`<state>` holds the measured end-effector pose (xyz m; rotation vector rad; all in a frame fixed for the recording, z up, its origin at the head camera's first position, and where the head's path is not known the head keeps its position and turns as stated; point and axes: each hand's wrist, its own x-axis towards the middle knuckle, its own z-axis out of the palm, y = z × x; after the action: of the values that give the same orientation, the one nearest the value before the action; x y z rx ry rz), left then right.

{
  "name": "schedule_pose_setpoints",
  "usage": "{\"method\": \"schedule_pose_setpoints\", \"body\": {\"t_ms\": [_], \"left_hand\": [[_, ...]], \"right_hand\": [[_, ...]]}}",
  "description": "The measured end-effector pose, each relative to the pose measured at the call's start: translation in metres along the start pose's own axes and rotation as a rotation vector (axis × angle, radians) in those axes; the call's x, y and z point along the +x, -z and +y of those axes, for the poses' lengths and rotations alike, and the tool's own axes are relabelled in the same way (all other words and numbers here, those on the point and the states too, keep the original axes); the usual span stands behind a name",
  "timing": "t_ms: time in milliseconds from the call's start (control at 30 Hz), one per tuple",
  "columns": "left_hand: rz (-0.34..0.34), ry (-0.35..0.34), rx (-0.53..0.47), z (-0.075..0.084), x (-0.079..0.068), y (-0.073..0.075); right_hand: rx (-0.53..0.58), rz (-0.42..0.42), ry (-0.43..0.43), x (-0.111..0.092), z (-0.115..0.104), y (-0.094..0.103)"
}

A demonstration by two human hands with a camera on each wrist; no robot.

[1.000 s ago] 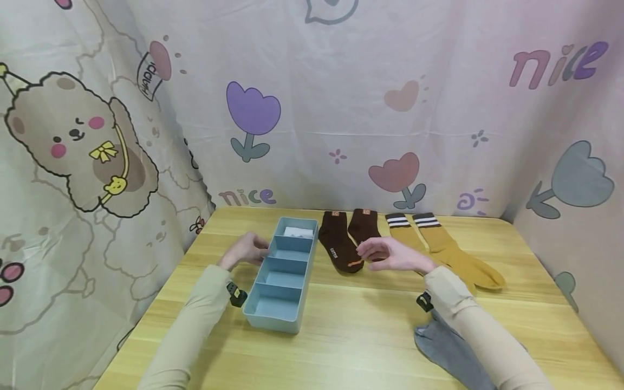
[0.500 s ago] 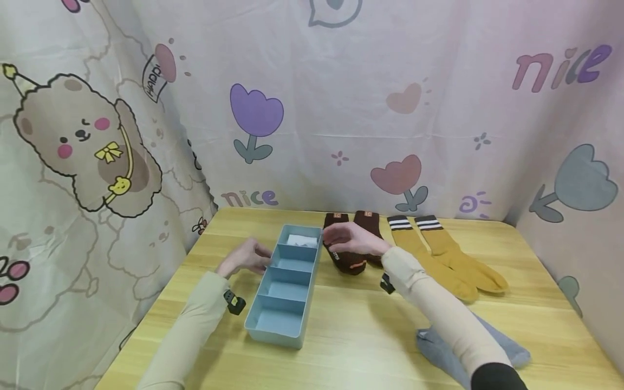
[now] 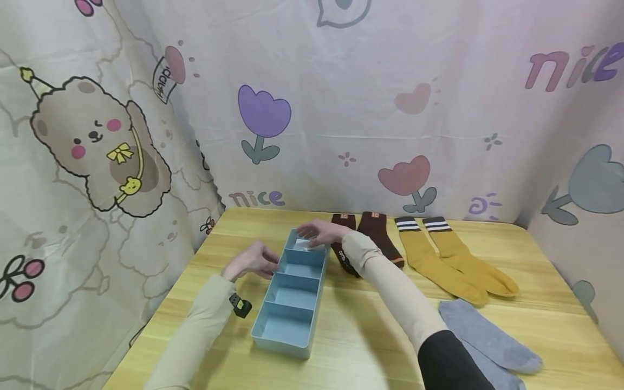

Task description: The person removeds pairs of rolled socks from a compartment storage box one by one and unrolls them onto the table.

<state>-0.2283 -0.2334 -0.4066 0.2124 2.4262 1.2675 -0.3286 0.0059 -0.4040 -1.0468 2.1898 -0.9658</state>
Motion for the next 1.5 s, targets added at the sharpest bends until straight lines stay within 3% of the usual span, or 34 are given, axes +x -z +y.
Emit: {"method": "schedule_pose_setpoints", "body": {"t_ms": [300,533,900,1200,1500], "left_hand": [[0.033,0.012,0.036,0.003,-0.006,-0.007],[0.046,0.025,0.059,0.006,-0.006,-0.007],[0.027,0.004,0.060,0.006,-0.005,-0.007],[0.014,-0.013,0.037,0.005,-0.008,-0.006],[0.030,-0.039,0.026,0.003,-0.008,-0.008]], "right_hand": [[-0.093,-0.065,-0.095,0.015,-0.003,-0.009],[-0.127,-0.051,-0.137,0.020,-0.001,-0.010],[-0.264,-0.030,-0.110,0.027,-0.001,-0.018],[-0.272,-0.020,-0.075,0.034,0.007,-0.018],[-0.315,0.100,0.033,0.026,0.010,-0.021]]}}
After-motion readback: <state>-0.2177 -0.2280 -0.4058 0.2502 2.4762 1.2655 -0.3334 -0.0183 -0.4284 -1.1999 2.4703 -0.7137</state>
